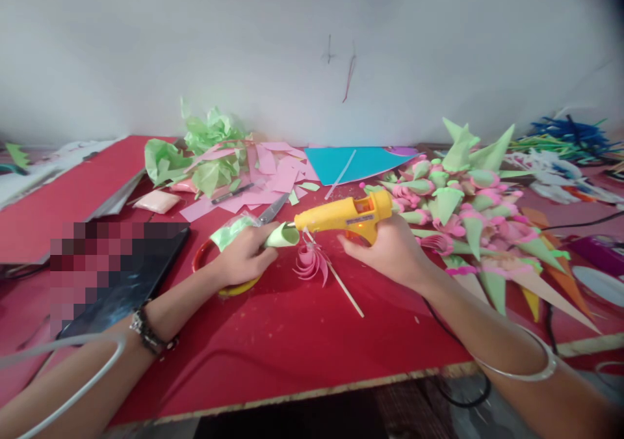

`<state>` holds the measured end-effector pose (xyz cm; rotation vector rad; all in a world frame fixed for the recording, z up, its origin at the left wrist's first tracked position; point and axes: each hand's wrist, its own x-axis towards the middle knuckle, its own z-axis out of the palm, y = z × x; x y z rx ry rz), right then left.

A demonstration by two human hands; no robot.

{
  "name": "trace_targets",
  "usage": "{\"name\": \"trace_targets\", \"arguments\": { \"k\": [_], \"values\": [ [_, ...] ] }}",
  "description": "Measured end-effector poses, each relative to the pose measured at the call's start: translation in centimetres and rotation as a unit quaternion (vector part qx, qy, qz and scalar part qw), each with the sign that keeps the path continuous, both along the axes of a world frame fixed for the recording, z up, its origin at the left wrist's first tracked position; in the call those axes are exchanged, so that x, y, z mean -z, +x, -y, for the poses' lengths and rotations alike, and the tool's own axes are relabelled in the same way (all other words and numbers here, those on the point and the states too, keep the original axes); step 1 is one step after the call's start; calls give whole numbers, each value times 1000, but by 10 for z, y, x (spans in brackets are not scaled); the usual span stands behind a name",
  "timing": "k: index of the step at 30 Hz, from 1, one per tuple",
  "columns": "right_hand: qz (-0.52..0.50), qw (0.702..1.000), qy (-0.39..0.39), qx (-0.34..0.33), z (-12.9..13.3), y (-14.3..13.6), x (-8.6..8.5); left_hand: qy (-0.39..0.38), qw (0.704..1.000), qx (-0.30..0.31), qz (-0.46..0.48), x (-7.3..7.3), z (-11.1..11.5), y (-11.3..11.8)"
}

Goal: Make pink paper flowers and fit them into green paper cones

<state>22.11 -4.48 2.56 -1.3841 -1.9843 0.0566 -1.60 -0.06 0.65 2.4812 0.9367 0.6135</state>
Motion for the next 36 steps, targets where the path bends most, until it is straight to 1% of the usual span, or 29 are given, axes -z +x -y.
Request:
{"name": "trace_targets", "arguments": {
  "k": [4, 8, 14, 17, 20, 22, 25, 30, 36],
  "values": [
    [-15, 1000, 23, 7, 1, -1, 0, -9, 1000, 9, 4, 0, 0, -1],
    [19, 999, 38, 7, 1, 0, 3, -32, 999, 26, 28, 2, -2, -3],
    [54, 998, 16, 4, 0, 4, 2, -26, 999, 21, 30, 2, -2, -4],
    [67, 998, 14, 5, 0, 8, 1, -2, 999, 16, 35, 1, -2, -4],
    [75, 997, 18, 19, 0, 10, -1, 39, 999, -10, 34, 1, -1, -3],
    [82, 996, 14, 22, 0, 11, -2, 63, 997, -32, 17, 0, -1, -2],
    [86, 996, -5, 8, 1, 11, -3, 81, 996, -46, -16, -1, 0, 0],
    [54, 998, -38, -4, 1, 9, -6, 104, 993, -51, -36, 0, 1, -1],
    [-55, 996, -54, -43, 1, 8, -12, 120, 992, -44, -17, 7, 0, -4]
  ]
}}
